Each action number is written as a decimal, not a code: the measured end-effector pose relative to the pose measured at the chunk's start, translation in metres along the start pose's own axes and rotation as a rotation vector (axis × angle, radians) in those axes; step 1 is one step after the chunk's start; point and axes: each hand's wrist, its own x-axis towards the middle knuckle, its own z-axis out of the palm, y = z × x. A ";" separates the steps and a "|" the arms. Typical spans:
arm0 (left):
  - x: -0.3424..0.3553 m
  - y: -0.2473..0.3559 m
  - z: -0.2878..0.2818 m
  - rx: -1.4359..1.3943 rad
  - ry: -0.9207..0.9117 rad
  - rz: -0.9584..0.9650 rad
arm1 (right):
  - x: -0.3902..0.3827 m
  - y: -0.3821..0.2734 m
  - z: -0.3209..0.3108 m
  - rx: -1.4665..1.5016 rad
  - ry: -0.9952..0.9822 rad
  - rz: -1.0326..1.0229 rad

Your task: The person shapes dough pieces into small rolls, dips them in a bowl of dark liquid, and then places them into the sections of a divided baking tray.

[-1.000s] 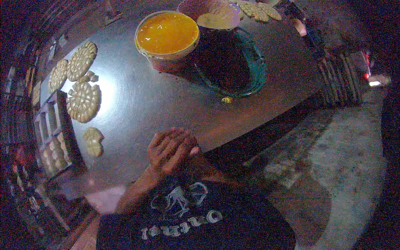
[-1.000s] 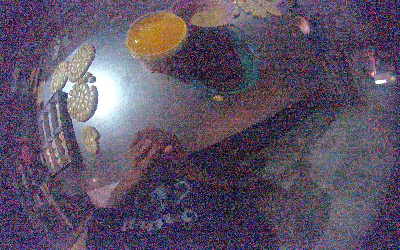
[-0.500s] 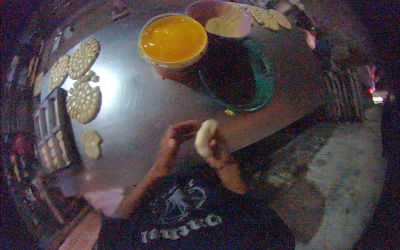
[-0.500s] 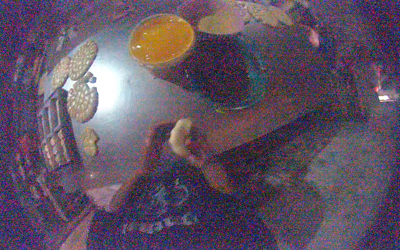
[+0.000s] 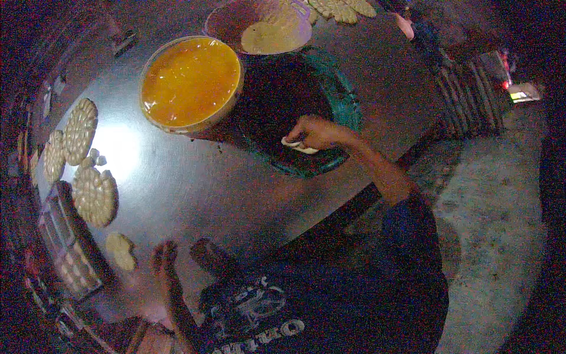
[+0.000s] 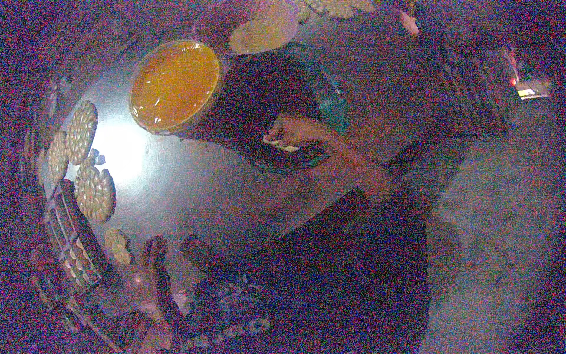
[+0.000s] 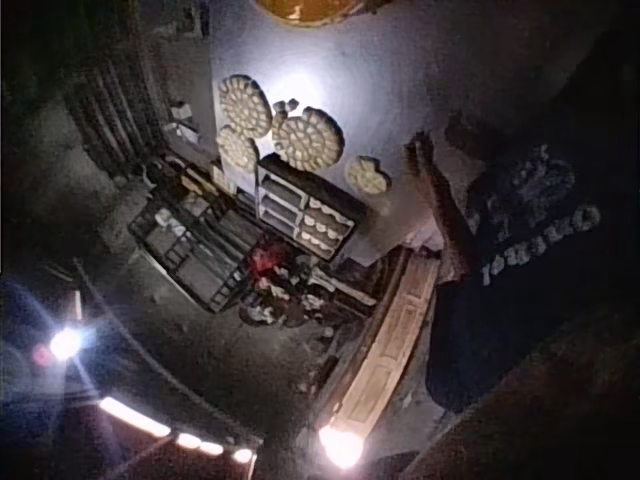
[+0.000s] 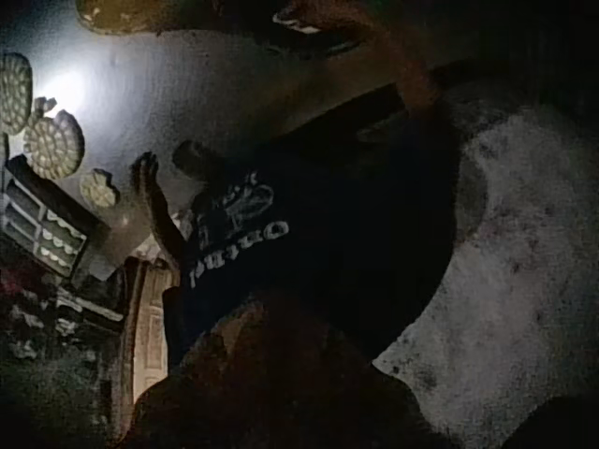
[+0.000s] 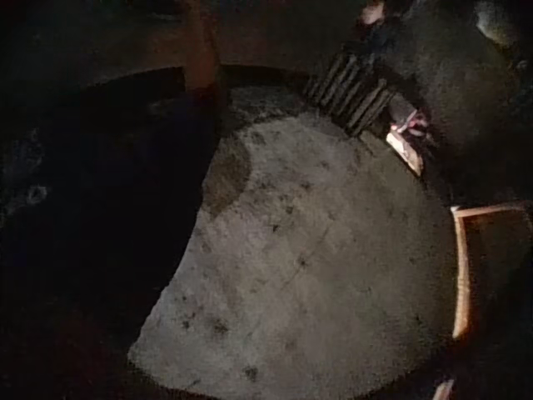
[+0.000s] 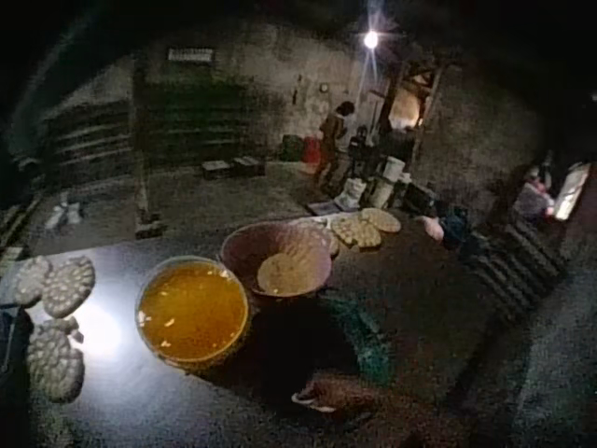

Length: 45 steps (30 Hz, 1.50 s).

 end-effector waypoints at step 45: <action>-0.070 0.105 0.088 -0.595 -0.614 -0.384 | -0.028 -0.253 0.127 1.480 0.026 -0.375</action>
